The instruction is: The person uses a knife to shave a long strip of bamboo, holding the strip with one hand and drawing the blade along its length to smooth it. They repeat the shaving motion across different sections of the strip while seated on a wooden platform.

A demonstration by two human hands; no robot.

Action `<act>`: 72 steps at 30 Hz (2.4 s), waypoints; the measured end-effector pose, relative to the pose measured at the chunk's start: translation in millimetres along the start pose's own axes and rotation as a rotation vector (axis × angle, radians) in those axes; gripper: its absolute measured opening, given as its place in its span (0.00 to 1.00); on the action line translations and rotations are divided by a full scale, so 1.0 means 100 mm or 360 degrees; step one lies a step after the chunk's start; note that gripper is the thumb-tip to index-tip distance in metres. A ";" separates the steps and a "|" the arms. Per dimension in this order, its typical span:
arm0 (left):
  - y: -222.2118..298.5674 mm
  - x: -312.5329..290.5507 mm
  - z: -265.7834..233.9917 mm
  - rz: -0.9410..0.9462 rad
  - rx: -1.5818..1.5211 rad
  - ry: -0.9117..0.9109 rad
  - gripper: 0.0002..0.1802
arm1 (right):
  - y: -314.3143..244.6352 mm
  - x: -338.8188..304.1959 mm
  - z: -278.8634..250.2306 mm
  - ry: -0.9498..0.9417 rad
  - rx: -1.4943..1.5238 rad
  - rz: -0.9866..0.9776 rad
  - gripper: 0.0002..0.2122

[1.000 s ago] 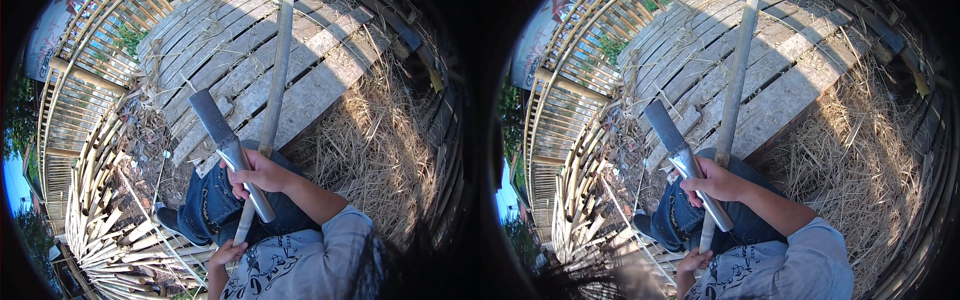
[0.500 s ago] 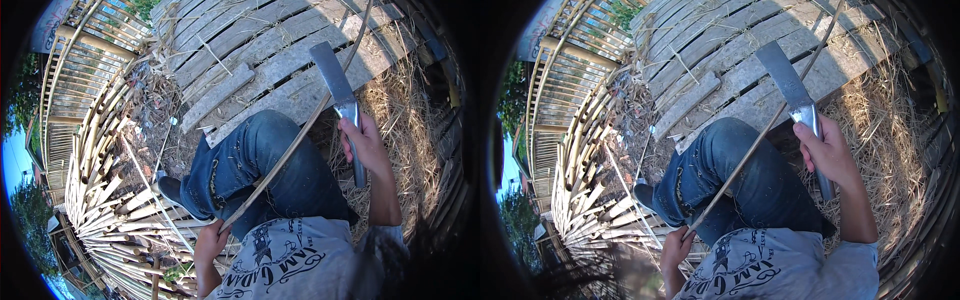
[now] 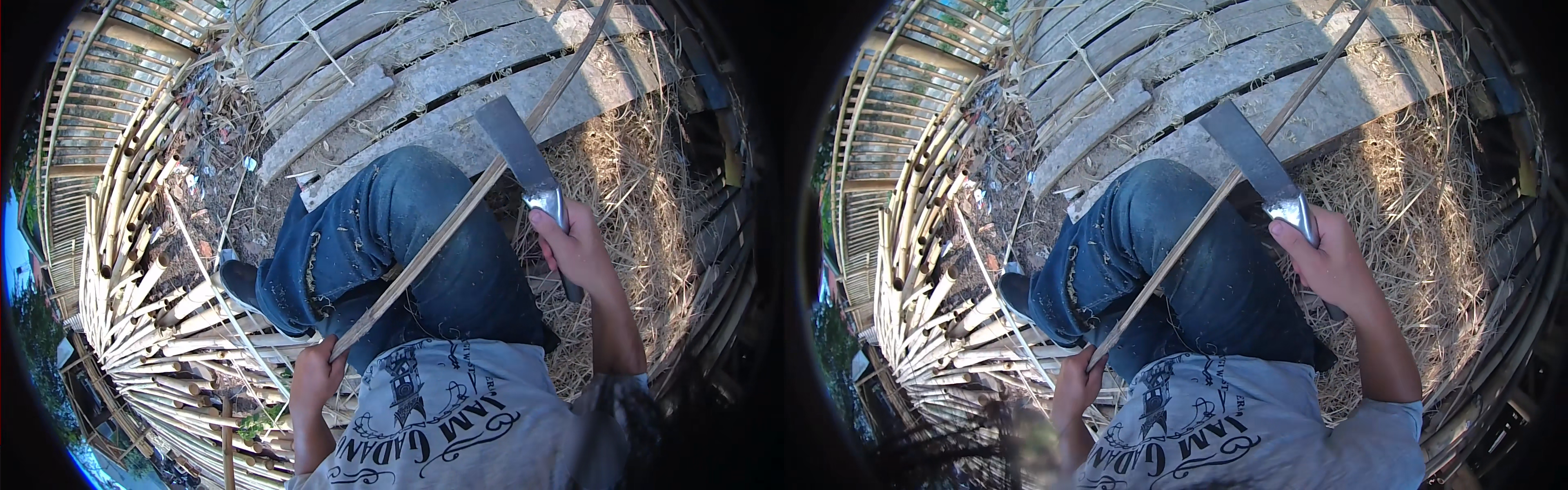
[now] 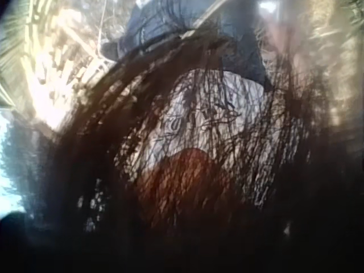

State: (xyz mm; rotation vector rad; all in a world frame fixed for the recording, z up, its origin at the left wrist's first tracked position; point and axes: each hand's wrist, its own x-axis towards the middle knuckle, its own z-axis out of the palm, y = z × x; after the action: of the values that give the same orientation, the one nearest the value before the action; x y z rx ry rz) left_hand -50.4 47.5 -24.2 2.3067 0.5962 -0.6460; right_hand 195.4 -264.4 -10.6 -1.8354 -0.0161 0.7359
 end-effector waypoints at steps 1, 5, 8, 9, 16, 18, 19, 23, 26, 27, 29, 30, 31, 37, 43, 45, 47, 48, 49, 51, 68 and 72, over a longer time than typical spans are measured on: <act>0.05 -0.01 0.00 0.0028 0.0001 0.0049 0.09 | 0.06 0.04 -0.06 0.0098 0.0090 0.0060 0.14; 0.01 -0.02 0.01 0.0054 0.0077 0.0074 0.08 | 0.15 -0.04 -0.05 0.0099 0.0094 0.0051 0.13; 0.03 0.03 0.00 0.0105 0.0099 0.0055 0.08 | 0.13 -0.16 -0.03 -0.0223 -0.0034 0.0163 0.12; 0.01 0.05 0.02 0.0089 0.0080 0.0056 0.08 | 0.11 -0.19 0.08 -0.0224 -0.0014 0.0163 0.12; 0.04 -0.04 0.05 0.0046 -0.0031 0.0080 0.09 | 0.11 0.01 0.00 0.0193 -0.0003 0.0074 0.12; 0.03 -0.02 0.06 0.0041 -0.0044 0.0061 0.09 | 0.16 -0.11 0.09 0.0010 -0.0018 0.0108 0.11; 0.02 0.00 0.09 0.0073 -0.0047 0.0059 0.09 | 0.24 -0.19 0.20 -0.0152 -0.0062 0.0026 0.11; 0.02 -0.02 0.13 0.0063 -0.0111 0.0053 0.09 | 0.11 -0.17 0.26 -0.0109 -0.0114 -0.0058 0.11; 0.03 -0.05 0.10 0.0022 -0.0135 0.0078 0.08 | 0.09 0.04 0.03 0.0206 -0.0118 0.0001 0.12; -0.01 -0.06 0.10 0.0041 -0.0057 0.0076 0.08 | 0.13 0.01 0.12 0.0220 -0.0048 -0.0004 0.12; 0.04 -0.02 0.06 0.0016 -0.0014 0.0089 0.07 | 0.17 -0.08 0.20 0.0218 0.0012 -0.0015 0.12; 0.02 -0.01 0.08 0.0005 -0.0029 0.0094 0.07 | 0.18 -0.11 0.19 0.0227 -0.0033 -0.0005 0.15; -0.02 0.00 0.10 0.0061 0.0050 0.0121 0.08 | 0.17 -0.12 0.18 0.0238 -0.0079 0.0004 0.17; -0.09 0.01 0.08 0.0146 0.0147 0.0208 0.09 | 0.21 -0.16 0.13 0.0161 -0.0027 0.0070 0.15; -0.07 0.01 0.06 0.0114 0.0157 0.0198 0.09 | 0.07 -0.07 -0.03 0.0192 0.0215 0.0167 0.13; -0.04 0.02 0.06 0.0118 0.0158 0.0195 0.09 | 0.13 -0.14 0.11 0.0105 0.0073 0.0146 0.13; -0.04 0.01 0.06 0.0114 0.0165 0.0198 0.09 | 0.14 -0.17 0.14 0.0045 0.0023 0.0159 0.14; -0.05 0.01 0.06 0.0116 0.0186 0.0200 0.09 | 0.14 -0.14 0.10 0.0040 0.0011 0.0161 0.14; -0.04 0.01 0.07 0.0115 0.0173 0.0176 0.10 | 0.13 -0.10 0.03 0.0116 -0.0001 0.0143 0.13; -0.06 0.02 0.09 0.0099 0.0144 0.0186 0.10 | 0.15 -0.04 0.01 0.0185 0.0105 0.0109 0.12; 0.02 -0.01 0.12 -0.0037 -0.0008 0.0157 0.08 | 0.17 -0.05 0.04 0.0233 -0.0010 0.0073 0.15; 0.00 -0.04 0.14 -0.0045 0.0010 0.0182 0.07 | 0.17 -0.09 0.07 0.0008 -0.0263 0.0018 0.15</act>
State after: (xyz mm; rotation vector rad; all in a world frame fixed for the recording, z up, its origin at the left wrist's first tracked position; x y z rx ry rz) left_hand -57.4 36.7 -30.9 2.3568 0.6820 -0.5324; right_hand 179.1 -268.2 -22.6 -1.9958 -0.0650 0.7564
